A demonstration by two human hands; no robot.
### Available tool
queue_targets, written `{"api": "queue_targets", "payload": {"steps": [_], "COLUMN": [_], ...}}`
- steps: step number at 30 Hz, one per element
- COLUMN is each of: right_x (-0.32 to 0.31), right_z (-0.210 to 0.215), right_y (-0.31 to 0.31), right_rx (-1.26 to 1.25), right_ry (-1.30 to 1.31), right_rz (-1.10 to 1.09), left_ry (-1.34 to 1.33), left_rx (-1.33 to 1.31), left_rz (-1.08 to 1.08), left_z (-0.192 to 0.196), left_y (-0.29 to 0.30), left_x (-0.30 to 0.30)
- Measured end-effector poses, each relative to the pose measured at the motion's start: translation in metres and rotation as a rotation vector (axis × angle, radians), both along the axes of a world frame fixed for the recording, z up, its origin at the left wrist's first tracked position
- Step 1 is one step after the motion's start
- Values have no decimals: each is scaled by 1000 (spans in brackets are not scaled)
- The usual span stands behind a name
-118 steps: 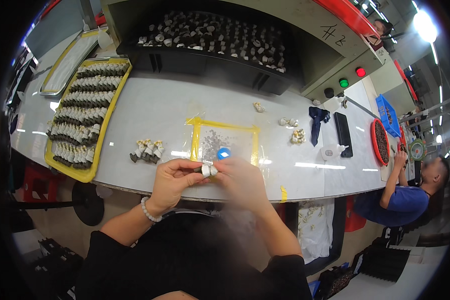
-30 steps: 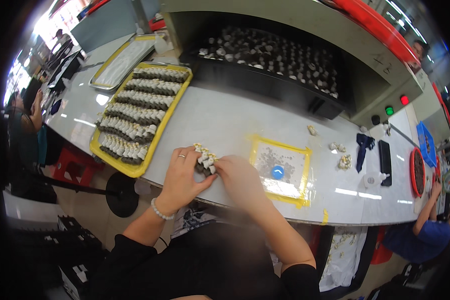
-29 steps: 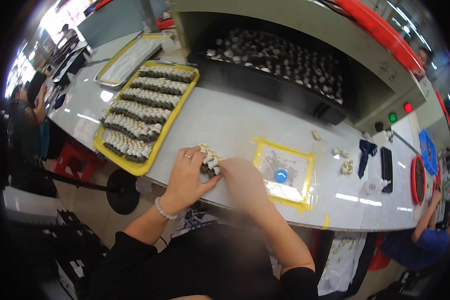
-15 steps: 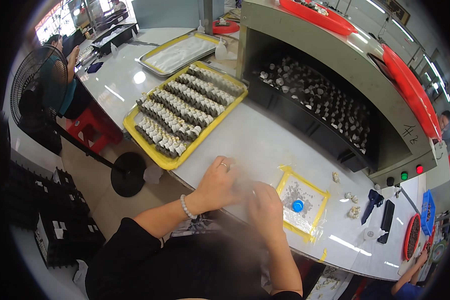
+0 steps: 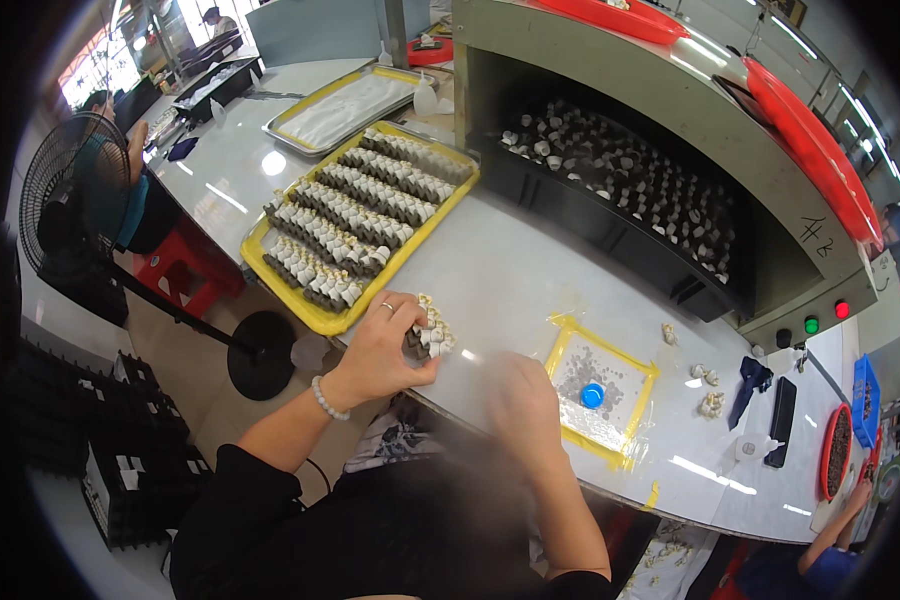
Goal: The person assembles small white plastic pieces and gold metal pieces by hand, taking them from a plastic tray and fitting them together.
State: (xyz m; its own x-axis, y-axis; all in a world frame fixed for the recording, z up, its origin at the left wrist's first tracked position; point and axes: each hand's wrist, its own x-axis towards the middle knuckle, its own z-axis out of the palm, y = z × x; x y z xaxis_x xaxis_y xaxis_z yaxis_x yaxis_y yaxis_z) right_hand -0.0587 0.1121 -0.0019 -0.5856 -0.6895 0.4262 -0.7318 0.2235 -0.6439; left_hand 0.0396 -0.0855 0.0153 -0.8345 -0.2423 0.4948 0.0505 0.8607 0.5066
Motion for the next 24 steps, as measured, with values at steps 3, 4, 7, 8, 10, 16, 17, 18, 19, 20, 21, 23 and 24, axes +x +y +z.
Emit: {"api": "queue_targets", "payload": {"steps": [3, 4, 7, 8, 10, 16, 17, 18, 19, 20, 21, 23, 24], "right_x": [1, 2, 1, 0, -2, 1, 1, 1, 1, 1, 1, 1, 1], "right_z": [3, 2, 0, -1, -1, 1, 2, 3, 2, 2, 2, 2, 2], "right_y": [-5, -5, 0, 1, 2, 0, 0, 1, 1, 2, 2, 2, 2], "right_rx": [15, 14, -12, -7, -10, -14, -10, -6, -9, -7, -5, -8, -10], "right_ry": [-3, -5, -16, -7, 0, -24, -33, -43, -43, -48, -53, -59, -66], "right_rz": [28, 34, 36, 38, 41, 47, 50, 50, 46, 45, 44, 37, 33], "left_ry": [-9, -11, 83, 84, 52, -90, -129, -128, -165, -203, -201, -250, -252], "left_rx": [-8, -9, -66, -78, -115, -234, -227, -231, -200, -167, -168, -227, -227], "left_rz": [3, 9, 113, 154, 300, 611, 631, 628, 624, 619, 615, 528, 526], "left_z": [1, 3, 18, 23, 31, 32, 29, 28, 27, 25, 22, 18, 18], "left_y": [4, 1, -22, -36, -66, -191, -204, -212, -219, -224, -229, -235, -237], "left_x": [8, 11, 27, 34, 48, 98, 101, 101, 102, 100, 99, 97, 96]}}
